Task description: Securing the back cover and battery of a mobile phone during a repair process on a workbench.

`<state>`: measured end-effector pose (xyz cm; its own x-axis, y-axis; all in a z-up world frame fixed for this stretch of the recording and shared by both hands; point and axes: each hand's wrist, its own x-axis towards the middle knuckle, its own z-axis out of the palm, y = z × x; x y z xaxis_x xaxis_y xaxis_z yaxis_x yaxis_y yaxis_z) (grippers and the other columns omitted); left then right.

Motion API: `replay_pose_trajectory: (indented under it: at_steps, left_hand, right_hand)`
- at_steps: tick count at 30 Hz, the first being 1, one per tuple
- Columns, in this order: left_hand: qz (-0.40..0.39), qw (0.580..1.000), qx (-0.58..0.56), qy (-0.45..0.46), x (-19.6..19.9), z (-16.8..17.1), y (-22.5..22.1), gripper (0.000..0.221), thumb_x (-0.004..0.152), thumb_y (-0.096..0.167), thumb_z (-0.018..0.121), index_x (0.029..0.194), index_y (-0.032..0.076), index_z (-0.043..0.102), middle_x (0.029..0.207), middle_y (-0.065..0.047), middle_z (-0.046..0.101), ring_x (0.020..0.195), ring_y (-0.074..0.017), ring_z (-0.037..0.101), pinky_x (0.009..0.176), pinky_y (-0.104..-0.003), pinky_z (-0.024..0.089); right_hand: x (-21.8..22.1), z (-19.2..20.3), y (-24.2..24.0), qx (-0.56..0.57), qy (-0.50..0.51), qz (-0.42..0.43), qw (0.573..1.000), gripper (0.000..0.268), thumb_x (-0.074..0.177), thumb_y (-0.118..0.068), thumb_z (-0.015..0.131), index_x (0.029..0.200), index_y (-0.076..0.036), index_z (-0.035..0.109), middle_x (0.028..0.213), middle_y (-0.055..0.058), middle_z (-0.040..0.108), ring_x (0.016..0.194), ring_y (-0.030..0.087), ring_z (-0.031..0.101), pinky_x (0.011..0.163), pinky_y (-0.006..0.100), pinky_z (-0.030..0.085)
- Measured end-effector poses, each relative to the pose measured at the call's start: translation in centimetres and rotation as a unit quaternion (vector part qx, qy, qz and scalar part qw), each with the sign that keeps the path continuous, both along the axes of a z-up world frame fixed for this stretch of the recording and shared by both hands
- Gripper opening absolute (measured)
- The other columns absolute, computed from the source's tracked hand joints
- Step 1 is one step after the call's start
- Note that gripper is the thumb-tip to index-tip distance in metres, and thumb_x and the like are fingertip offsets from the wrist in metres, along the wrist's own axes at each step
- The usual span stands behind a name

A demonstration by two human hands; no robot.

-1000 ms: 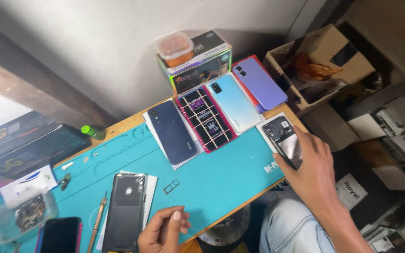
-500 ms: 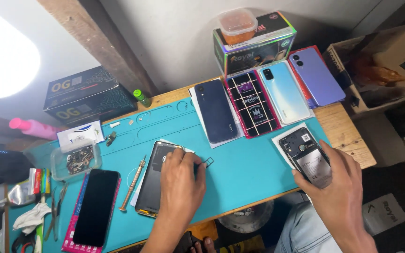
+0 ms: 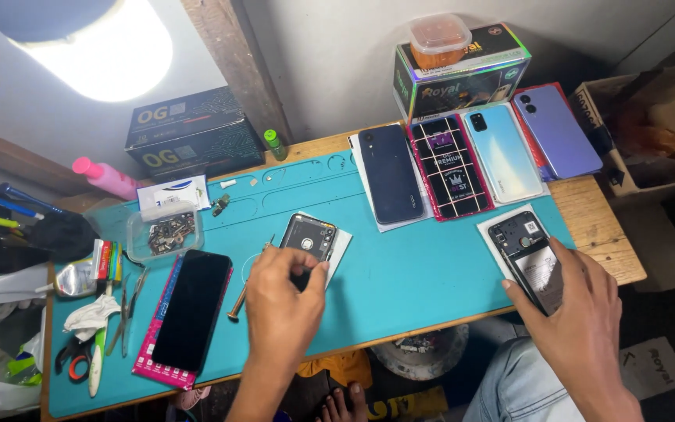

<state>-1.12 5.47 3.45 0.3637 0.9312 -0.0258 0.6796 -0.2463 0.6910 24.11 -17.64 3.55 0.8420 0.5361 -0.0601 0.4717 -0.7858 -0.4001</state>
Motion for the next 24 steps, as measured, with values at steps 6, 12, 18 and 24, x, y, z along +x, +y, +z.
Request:
replay_pose_trajectory:
  at_steps: [6, 12, 18, 24]
  left_hand:
    - [0.011, 0.994, 0.101, 0.050, -4.1, -1.1, 0.4, 0.037, 0.091, 0.031, 0.077, 0.120, 0.010, 0.078, 0.114, -0.011, 0.072, 0.108, -0.0329, 0.063, 0.091, -0.052, 0.052]
    - [-0.006, 0.986, 0.133, 0.101, -5.5, -2.8, 0.4, 0.029, 0.099, 0.015, 0.068, 0.125, 0.005, 0.077, 0.111, -0.013, 0.074, 0.103, -0.0345, 0.068, 0.089, -0.052, 0.054]
    - [0.032, 0.985, 0.023, 0.165, -5.0, -1.4, 0.5, 0.026, 0.100, 0.021, 0.063, 0.119, 0.018, 0.080, 0.115, -0.007, 0.077, 0.107, -0.0359, 0.071, 0.090, -0.051, 0.055]
    - [0.036, 0.995, 0.035, 0.090, -3.9, -1.2, -0.9, 0.019, 0.092, 0.021, 0.075, 0.107, 0.019, 0.086, 0.096, -0.002, 0.083, 0.080, -0.0162, 0.076, 0.078, -0.035, 0.059]
  right_hand:
    - [-0.1, 0.3, -0.2, 0.003, -0.015, 0.028, 0.999, 0.091, 0.088, -0.051, 0.073, 0.165, -0.010, 0.049, 0.158, 0.023, 0.051, 0.150, 0.044, 0.040, 0.117, 0.064, 0.034]
    - [0.5, 0.5, -0.3, -0.004, -0.018, 0.025, 1.000, 0.092, 0.084, -0.051, 0.079, 0.162, -0.010, 0.053, 0.155, 0.022, 0.057, 0.143, 0.046, 0.047, 0.113, 0.061, 0.040]
    - [2.1, -0.8, -0.9, 0.047, -0.056, -0.004, 0.997, 0.081, 0.073, -0.032, 0.087, 0.150, -0.015, 0.065, 0.133, 0.015, 0.070, 0.124, 0.038, 0.061, 0.099, 0.052, 0.049]
    - [5.6, 0.8, -1.6, 0.063, -0.043, -0.095, 0.993, 0.079, 0.080, -0.031, 0.087, 0.153, -0.015, 0.061, 0.138, 0.018, 0.066, 0.126, 0.038, 0.058, 0.095, 0.057, 0.050]
